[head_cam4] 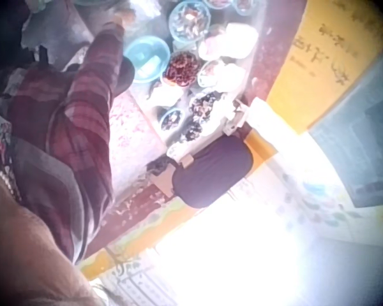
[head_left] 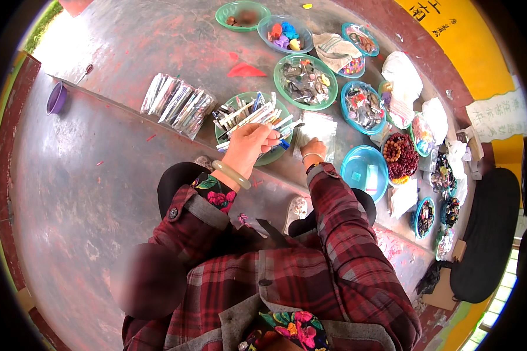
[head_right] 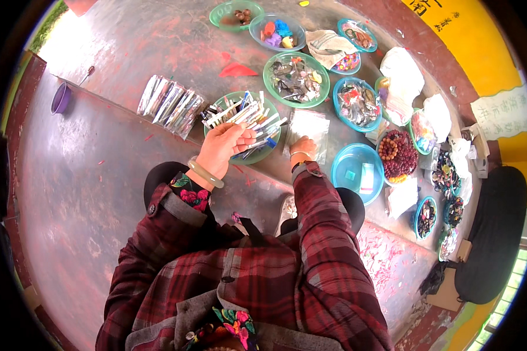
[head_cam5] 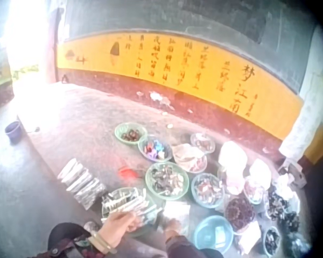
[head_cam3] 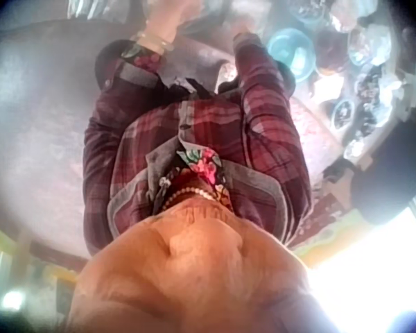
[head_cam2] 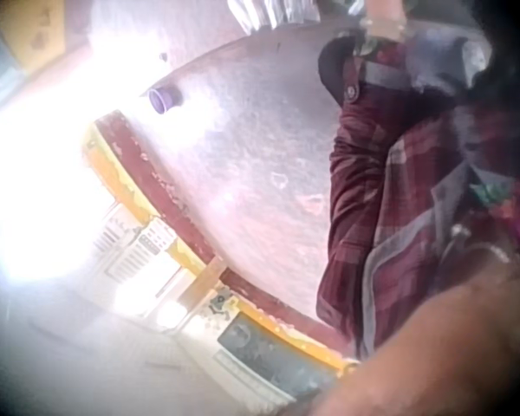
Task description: The person sits on the floor and packs small, individually wrapped items into clear plastic bags. They pick up items from a blue bowl and place them into bags held in their left hand, then set the filled bags aside.
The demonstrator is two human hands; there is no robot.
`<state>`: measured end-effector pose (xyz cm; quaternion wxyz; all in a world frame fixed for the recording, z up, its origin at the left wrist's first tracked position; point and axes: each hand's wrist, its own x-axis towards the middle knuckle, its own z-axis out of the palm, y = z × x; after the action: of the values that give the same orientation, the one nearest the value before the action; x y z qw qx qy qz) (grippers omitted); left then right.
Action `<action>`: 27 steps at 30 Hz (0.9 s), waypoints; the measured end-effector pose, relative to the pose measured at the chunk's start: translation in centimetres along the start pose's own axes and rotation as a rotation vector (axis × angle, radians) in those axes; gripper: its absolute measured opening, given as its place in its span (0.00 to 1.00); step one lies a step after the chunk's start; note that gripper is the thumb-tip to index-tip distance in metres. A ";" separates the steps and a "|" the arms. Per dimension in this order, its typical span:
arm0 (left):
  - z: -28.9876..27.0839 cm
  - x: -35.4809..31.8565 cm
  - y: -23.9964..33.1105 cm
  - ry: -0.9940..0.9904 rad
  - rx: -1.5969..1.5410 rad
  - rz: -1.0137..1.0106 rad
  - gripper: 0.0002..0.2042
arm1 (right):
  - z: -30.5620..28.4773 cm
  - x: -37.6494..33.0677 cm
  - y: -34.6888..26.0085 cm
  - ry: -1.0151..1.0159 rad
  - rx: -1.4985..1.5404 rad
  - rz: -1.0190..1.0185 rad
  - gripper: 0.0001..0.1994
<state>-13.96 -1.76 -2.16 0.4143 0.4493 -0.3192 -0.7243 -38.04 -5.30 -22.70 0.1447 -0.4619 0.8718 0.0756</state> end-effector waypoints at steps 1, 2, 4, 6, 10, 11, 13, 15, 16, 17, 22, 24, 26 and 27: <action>0.1 0.1 -0.1 -0.008 0.001 -0.002 0.11 | 0.4 0.3 0.2 0.027 -0.037 -0.009 0.15; 0.1 0.2 -0.2 -0.016 0.003 -0.005 0.11 | 0.5 0.7 0.6 0.017 -0.003 0.006 0.14; -0.2 0.1 -0.3 -0.016 0.009 -0.005 0.11 | 0.1 0.8 0.5 -0.014 0.067 0.025 0.13; -0.5 0.0 -0.1 -0.011 0.014 0.003 0.12 | -0.6 0.7 0.4 -0.028 0.114 0.023 0.12; -0.9 -0.3 -0.1 -0.008 0.003 0.031 0.11 | -1.3 0.7 0.9 -0.019 0.158 0.000 0.12; -0.8 -0.4 -0.1 -0.008 0.008 0.031 0.11 | -1.3 0.9 1.3 -0.016 0.169 -0.001 0.12; -0.6 -0.4 -0.2 -0.007 0.017 0.032 0.11 | -0.4 1.9 2.2 0.023 0.202 0.015 0.11; -0.5 -0.2 -0.3 -0.006 0.026 0.031 0.11 | -0.3 2.6 3.4 0.055 0.213 0.016 0.11; -0.5 -0.1 -0.5 -0.009 0.021 0.033 0.11 | -0.5 2.8 4.0 0.067 0.207 0.009 0.11; -0.4 0.1 -0.8 -0.015 0.015 0.035 0.11 | -0.6 2.9 4.7 0.080 0.201 0.004 0.11; -1.1 0.4 -1.1 0.039 0.014 0.079 0.12 | -5.5 1.1 4.3 0.092 0.175 -0.035 0.12; -0.9 0.6 -1.4 0.051 0.031 0.086 0.12 | -7.5 -0.1 4.8 0.121 0.180 -0.055 0.18; -0.7 0.7 -1.5 0.068 0.057 0.085 0.12 | -7.2 0.6 5.6 0.116 0.046 -0.138 0.16; -0.4 0.6 -1.5 0.070 0.067 0.085 0.12 | -6.9 1.3 6.2 0.116 -0.024 -0.176 0.15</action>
<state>-14.21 -1.64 -3.79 0.4405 0.4738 -0.3474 -0.6788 -45.09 -4.66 -16.59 0.0948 -0.5420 0.8338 0.0461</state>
